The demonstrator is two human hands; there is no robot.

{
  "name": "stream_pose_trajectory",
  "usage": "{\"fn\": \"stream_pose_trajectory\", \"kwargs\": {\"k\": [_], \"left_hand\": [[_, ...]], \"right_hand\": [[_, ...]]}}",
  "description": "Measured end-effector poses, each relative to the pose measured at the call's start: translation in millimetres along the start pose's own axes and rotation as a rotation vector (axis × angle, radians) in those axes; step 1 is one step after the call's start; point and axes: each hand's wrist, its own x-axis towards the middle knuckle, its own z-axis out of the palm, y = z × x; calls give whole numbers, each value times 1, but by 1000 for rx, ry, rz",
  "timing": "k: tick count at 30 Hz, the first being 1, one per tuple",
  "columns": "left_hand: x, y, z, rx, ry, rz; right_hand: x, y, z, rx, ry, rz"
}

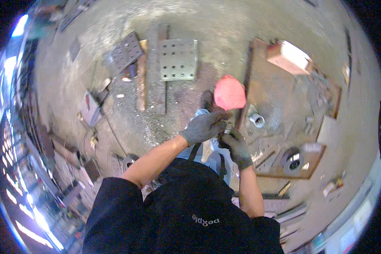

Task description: The person uses a wrench to loosen a bolt on a perforated metal plate, then picks up and moves several metal plates around the workshop floor. The person stacks the plates and briefly handles a water bottle.

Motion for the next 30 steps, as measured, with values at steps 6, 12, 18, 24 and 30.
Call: {"fn": "stream_pose_trajectory", "kwargs": {"k": [6,12,18,24,30], "left_hand": [[-11,-144,-34,-543,241,-592],[-144,-305,-37,203,0,-834],[-171,-246,-20,-451,248,-1095],[-144,-193,9,-681,295,-1119],[-106,-145,34,-603,329,-926]], "right_hand": [[61,-23,-15,13,217,-21],[116,-18,-73,-1,364,57],[177,1,-180,-507,602,127],[245,-87,-237,-786,759,-245],[253,-112,-225,-943,618,-286]]}}
